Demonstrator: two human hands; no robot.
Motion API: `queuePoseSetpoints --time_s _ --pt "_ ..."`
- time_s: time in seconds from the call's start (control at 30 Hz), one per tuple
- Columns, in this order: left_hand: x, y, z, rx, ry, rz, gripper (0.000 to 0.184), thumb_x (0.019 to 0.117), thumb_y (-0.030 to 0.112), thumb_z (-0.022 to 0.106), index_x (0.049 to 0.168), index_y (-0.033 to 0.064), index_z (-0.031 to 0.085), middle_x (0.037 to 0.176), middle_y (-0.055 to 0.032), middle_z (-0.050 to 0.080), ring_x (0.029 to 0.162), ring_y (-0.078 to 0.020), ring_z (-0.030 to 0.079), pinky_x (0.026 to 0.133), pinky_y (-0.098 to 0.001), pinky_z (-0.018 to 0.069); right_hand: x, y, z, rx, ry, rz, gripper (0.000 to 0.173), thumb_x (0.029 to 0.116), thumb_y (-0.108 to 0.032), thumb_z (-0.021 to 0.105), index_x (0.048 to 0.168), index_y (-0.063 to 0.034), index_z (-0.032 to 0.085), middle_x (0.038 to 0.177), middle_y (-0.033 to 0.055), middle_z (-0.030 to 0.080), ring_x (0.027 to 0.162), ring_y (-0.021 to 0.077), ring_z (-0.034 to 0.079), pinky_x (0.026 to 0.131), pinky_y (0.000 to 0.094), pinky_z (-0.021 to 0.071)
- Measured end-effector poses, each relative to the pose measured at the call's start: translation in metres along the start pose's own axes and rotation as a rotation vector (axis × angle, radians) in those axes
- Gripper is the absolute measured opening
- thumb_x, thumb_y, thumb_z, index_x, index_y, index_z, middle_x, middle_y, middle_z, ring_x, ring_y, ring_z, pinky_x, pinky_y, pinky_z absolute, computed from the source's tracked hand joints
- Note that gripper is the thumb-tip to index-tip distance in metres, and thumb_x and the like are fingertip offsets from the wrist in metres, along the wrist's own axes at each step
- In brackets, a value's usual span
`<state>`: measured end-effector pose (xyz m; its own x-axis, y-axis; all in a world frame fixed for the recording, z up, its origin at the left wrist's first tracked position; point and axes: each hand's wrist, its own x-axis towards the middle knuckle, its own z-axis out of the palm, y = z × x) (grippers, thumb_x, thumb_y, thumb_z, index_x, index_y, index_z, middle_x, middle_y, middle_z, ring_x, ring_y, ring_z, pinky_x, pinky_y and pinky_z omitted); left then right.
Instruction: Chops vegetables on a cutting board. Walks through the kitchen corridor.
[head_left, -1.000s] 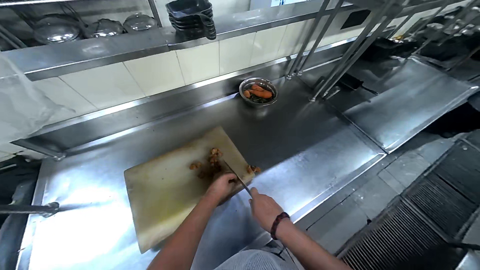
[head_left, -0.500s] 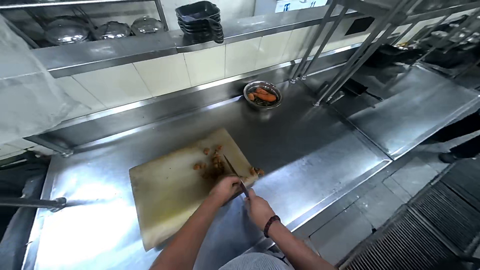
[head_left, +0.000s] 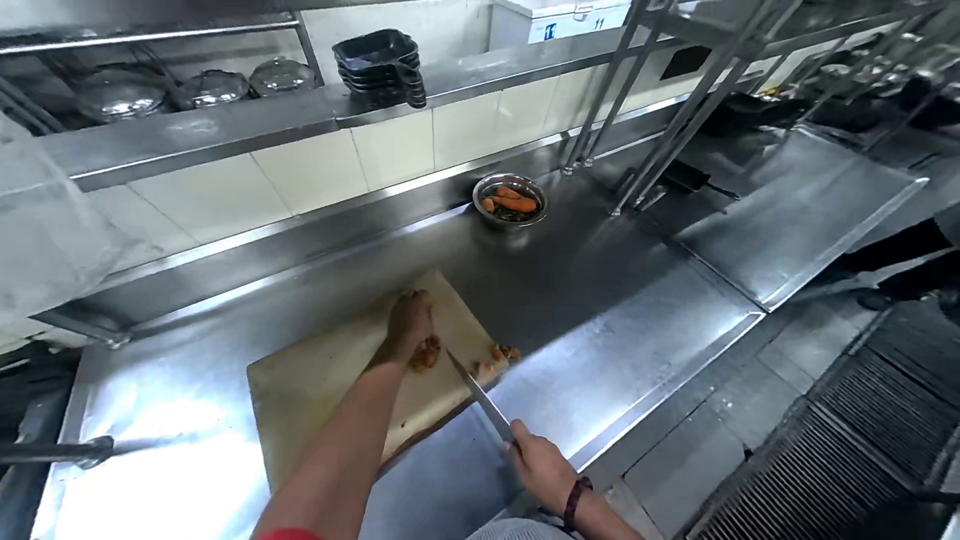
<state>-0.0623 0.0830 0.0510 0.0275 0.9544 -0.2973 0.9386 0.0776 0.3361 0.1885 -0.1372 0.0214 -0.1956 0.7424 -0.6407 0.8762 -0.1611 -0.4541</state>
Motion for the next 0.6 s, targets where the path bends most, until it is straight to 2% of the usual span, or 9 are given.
queuePoseSetpoints --time_s 0.17,0.3,0.33,0.4,0.53,0.6 --pt "0.013 0.003 -0.001 0.062 -0.119 0.1 0.029 0.1002 0.015 0.062 0.128 0.0101 0.067 0.129 -0.0148 0.067 0.124 -0.033 0.062 0.105 -0.0529 0.0517 0.004 0.013 -0.009 0.039 0.089 0.112 0.042 0.1097 -0.04 0.04 0.137 -0.0095 0.05 0.099 0.0176 0.071 0.096 0.0365 0.072 0.085 0.055 0.0568" --pt "-0.026 0.032 0.011 0.024 -0.113 0.284 0.024 0.1006 0.022 0.063 0.124 0.0163 0.068 0.122 -0.0068 0.07 0.116 -0.0253 0.066 0.101 -0.0509 0.0538 0.006 0.008 -0.022 0.039 0.153 0.152 0.042 0.1095 -0.04 0.039 0.137 -0.01 0.049 0.1 0.0163 0.071 0.096 0.0351 0.072 0.086 0.0535 0.0571" --pt "-0.039 0.038 0.023 0.005 -0.166 0.336 0.025 0.1009 0.021 0.062 0.125 0.0165 0.067 0.123 -0.0056 0.07 0.117 -0.0235 0.066 0.102 -0.0492 0.0536 0.007 0.005 -0.025 0.032 0.159 0.145 0.041 0.1094 -0.04 0.039 0.136 -0.0106 0.05 0.1 0.0157 0.071 0.096 0.0345 0.072 0.086 0.0531 0.0574" --pt "-0.058 0.043 0.048 -0.065 -0.31 0.403 0.029 0.1021 0.014 0.058 0.13 0.0105 0.065 0.131 -0.0096 0.067 0.124 -0.0246 0.063 0.11 -0.0462 0.0488 0.011 -0.005 -0.031 0.0 0.146 0.127 0.04 0.1097 -0.039 0.039 0.136 -0.011 0.049 0.103 0.0158 0.071 0.098 0.0346 0.072 0.086 0.0532 0.0576" --pt "-0.065 0.03 0.074 -0.271 -0.331 0.394 0.023 0.0987 0.012 0.062 0.12 0.005 0.069 0.13 -0.0121 0.065 0.12 -0.0221 0.063 0.107 -0.0387 0.0503 0.024 -0.027 -0.043 -0.104 0.087 0.144 0.042 0.1098 -0.037 0.039 0.142 -0.0113 0.046 0.113 0.0182 0.069 0.106 0.0369 0.071 0.09 0.055 0.0571" --pt "-0.064 0.027 0.075 -0.318 -0.361 0.411 0.024 0.1018 0.012 0.059 0.121 0.0043 0.07 0.134 -0.0122 0.064 0.123 -0.0211 0.062 0.109 -0.0369 0.0489 0.026 -0.036 -0.051 -0.162 0.081 0.155 0.043 0.11 -0.036 0.038 0.145 -0.0115 0.044 0.115 0.0189 0.069 0.108 0.0374 0.07 0.09 0.0551 0.0571"
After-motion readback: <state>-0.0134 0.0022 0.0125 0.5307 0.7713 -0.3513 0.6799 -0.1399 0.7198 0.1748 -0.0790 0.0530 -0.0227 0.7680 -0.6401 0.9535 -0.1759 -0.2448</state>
